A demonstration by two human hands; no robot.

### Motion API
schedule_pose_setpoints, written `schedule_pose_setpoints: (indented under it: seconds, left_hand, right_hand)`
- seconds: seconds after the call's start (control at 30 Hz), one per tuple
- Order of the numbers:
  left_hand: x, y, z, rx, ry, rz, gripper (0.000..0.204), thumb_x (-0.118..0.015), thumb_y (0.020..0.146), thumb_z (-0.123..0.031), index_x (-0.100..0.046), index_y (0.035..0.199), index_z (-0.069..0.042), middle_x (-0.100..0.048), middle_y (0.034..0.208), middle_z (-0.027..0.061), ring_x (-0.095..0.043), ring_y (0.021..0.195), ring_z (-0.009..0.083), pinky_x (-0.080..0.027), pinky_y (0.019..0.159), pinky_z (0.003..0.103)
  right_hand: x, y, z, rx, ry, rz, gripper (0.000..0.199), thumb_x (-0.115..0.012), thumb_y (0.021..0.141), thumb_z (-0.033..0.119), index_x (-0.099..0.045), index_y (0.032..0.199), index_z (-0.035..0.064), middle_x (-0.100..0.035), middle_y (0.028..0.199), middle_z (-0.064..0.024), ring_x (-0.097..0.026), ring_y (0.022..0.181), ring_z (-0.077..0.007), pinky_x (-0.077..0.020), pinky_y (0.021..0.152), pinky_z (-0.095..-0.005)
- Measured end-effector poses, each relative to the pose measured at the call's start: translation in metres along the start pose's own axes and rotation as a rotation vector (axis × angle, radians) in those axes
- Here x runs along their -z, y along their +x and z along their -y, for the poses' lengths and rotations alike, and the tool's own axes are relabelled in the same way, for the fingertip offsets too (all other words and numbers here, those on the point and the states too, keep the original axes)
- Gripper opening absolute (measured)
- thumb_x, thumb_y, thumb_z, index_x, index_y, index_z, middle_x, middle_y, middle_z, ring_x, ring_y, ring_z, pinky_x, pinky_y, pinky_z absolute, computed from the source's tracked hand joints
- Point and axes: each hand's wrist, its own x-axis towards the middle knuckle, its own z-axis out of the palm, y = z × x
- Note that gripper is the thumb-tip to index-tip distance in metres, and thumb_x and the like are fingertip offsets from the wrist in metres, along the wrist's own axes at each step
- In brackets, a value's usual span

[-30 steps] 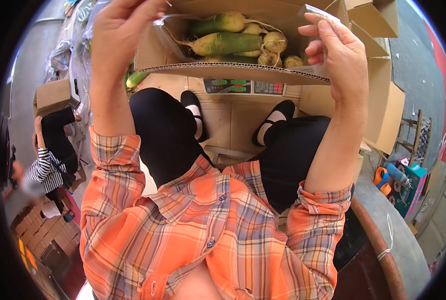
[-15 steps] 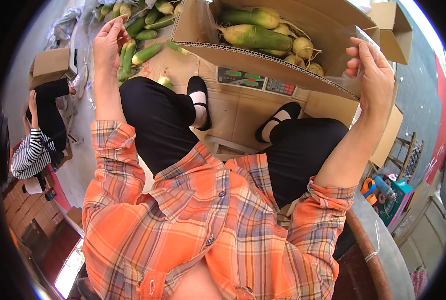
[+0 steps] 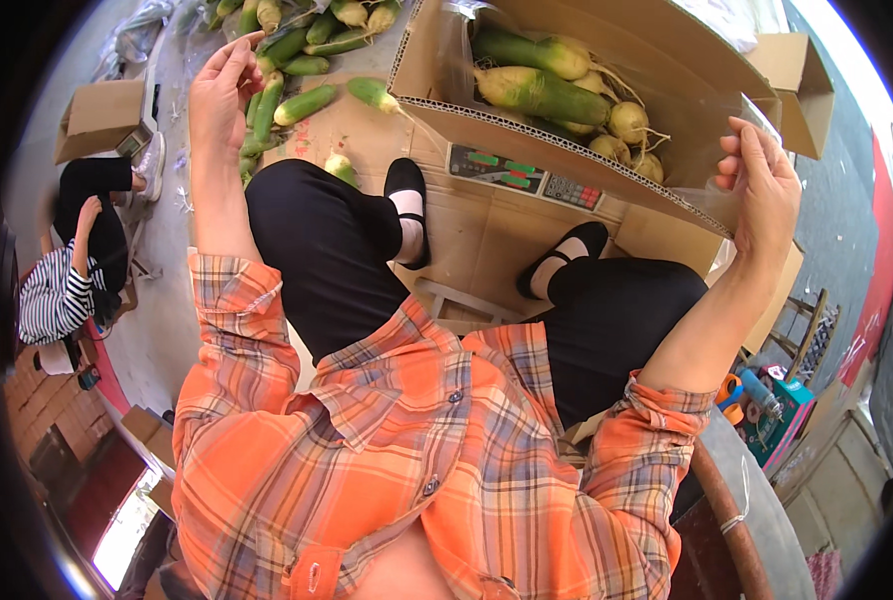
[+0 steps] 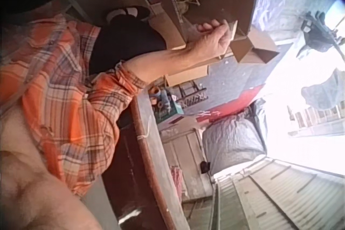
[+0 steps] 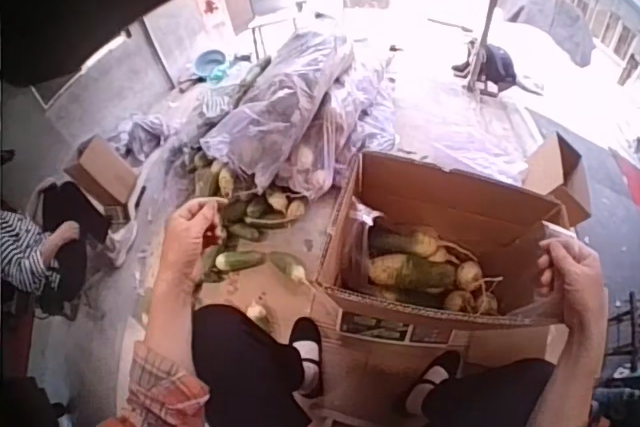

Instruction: Packing radishes into cardboard boxes and weighing them.

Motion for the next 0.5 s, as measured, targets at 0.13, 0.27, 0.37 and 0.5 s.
schedule_pose_setpoints:
  seconds: [0.13, 0.27, 0.37, 0.5]
  left_hand:
    - [0.018, -0.006, 0.018, 0.042, -0.038, -0.006, 0.02, -0.059, 0.087, -0.02, -0.065, 0.097, -0.004, -0.056, 0.068, -0.0035, -0.051, 0.058, 0.005, -0.041, 0.053, 0.02]
    - [0.059, -0.042, 0.099, 0.288, 0.066, -0.179, 0.017, -0.056, 0.088, -0.018, -0.064, 0.093, -0.004, -0.055, 0.066, -0.0021, -0.05, 0.054, 0.0064, -0.041, 0.049, 0.02]
    - [0.084, -0.091, 0.177, 0.515, 0.104, -0.241, 0.015, -0.056, 0.087, -0.018, -0.063, 0.09, -0.004, -0.054, 0.065, -0.0014, -0.049, 0.053, 0.0066, -0.04, 0.045, 0.02]
    - [0.09, -0.151, 0.24, 0.84, 0.185, -0.272, 0.015, -0.055, 0.087, -0.019, -0.061, 0.089, -0.006, -0.053, 0.065, -0.0011, -0.05, 0.053, 0.0075, -0.041, 0.045, 0.021]
  right_hand:
    - [0.007, 0.004, -0.002, 0.016, 0.005, 0.011, 0.023, -0.055, 0.09, 0.017, -0.062, 0.105, 0.0005, -0.06, 0.081, -0.0016, -0.052, 0.062, -0.0047, -0.0421, 0.052, -0.0184]
    - [0.009, 0.009, -0.007, -0.018, -0.046, 0.017, 0.027, -0.054, 0.091, 0.018, -0.059, 0.112, 0.0009, -0.059, 0.082, -0.0004, -0.051, 0.064, -0.0037, -0.0403, 0.053, -0.0174]
    - [0.012, 0.008, -0.009, -0.022, -0.049, 0.004, 0.027, -0.054, 0.091, 0.018, -0.058, 0.112, 0.0013, -0.059, 0.083, -0.0002, -0.05, 0.064, -0.0034, -0.0397, 0.053, -0.017]
    - [0.013, 0.008, -0.01, -0.012, -0.123, -0.035, 0.027, -0.054, 0.091, 0.019, -0.059, 0.112, 0.0015, -0.06, 0.083, 0.0002, -0.049, 0.063, -0.0031, -0.0384, 0.053, -0.0162]
